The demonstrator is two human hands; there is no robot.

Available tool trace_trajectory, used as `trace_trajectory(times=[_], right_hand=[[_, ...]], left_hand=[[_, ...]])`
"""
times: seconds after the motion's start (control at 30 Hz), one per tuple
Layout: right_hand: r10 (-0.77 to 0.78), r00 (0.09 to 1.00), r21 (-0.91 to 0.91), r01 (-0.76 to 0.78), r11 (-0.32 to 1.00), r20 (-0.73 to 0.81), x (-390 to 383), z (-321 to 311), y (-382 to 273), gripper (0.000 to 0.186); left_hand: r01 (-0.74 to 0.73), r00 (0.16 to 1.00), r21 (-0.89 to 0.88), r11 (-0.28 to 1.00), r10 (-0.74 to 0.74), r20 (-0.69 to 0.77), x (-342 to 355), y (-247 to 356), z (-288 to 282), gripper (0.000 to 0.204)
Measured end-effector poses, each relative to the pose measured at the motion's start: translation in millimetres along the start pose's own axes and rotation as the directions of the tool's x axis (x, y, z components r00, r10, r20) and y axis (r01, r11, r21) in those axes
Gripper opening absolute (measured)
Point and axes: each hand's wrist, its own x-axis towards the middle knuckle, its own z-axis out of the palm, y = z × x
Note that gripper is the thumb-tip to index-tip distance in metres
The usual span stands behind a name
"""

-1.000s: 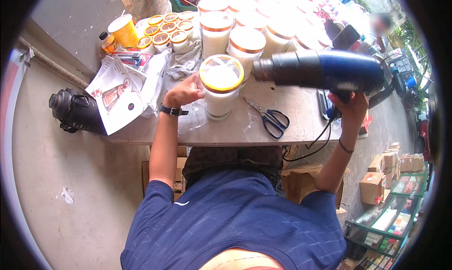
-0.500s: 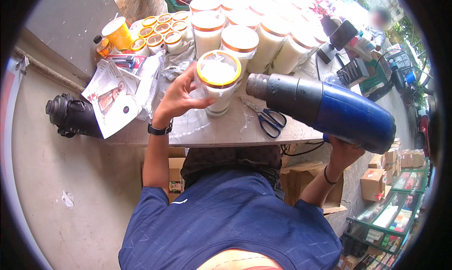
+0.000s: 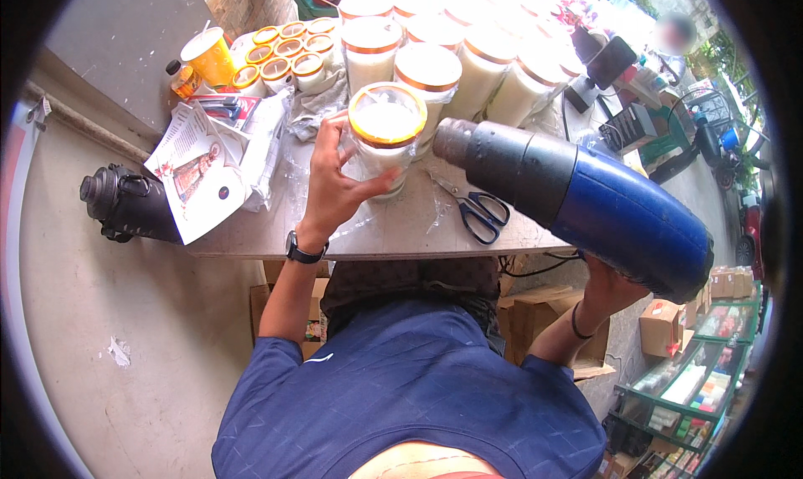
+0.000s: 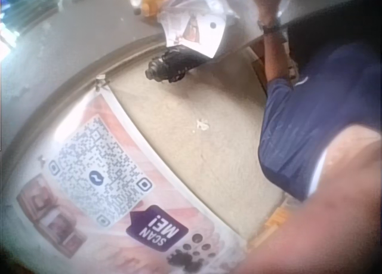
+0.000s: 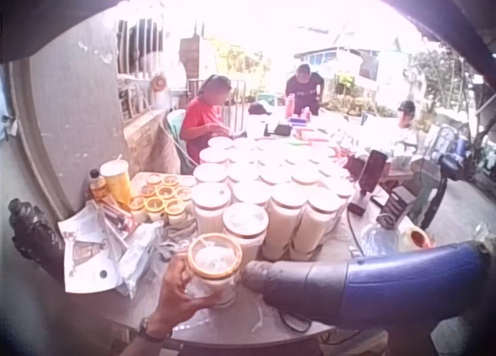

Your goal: The person uses a heat gun to shrink-wrap plastic film over the lids of several jars, then trims the excess film with scissors. After sealing, the person places the jars into a cardboard box.

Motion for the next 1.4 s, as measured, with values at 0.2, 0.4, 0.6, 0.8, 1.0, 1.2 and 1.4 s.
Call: trace_trajectory(times=[0.2,0.4,0.6,0.8,1.0,1.2,1.4], right_hand=[[0.051,0.994,-0.148,-0.037,0.988,0.094,22.7,1.5,-1.5,0.079],[0.195,0.956,-0.188,-0.154,0.97,0.222,45.8,7.5,-10.7,0.059],[0.257,0.913,-0.062,-0.25,0.966,0.316,40.9,-4.2,-9.6,0.06],[0.414,0.873,-0.114,-0.399,0.91,0.257,-1.9,-12.9,11.6,0.059],[0.382,0.899,0.032,-0.397,0.917,0.214,-52.6,-7.3,20.7,0.063],[0.363,0.922,0.12,-0.379,0.918,0.136,-72.2,-4.5,18.8,0.071],[0.285,0.954,0.074,-0.292,0.953,0.093,-66.0,-2.6,14.8,0.083]], left_hand=[[0.02,1.0,-0.032,0.999,-0.02,-0.002,-0.1,2.1,0.7,0.083],[0.004,1.0,-0.031,0.999,-0.003,0.007,0.4,-2.1,-0.6,0.083],[-0.034,0.999,-0.017,0.999,0.033,-0.039,-2.6,-11.4,3.0,0.08],[-0.028,1.0,-0.074,0.997,0.027,-0.004,-6.9,-21.5,6.5,0.082],[-0.084,0.995,-0.001,0.996,0.084,0.062,-10.3,-27.9,7.6,0.094],[-0.034,0.992,0.003,0.999,0.033,0.125,-19.9,-38.7,2.6,0.102],[-0.113,0.993,0.084,0.99,0.111,0.033,-25.2,-56.0,14.7,0.101]])
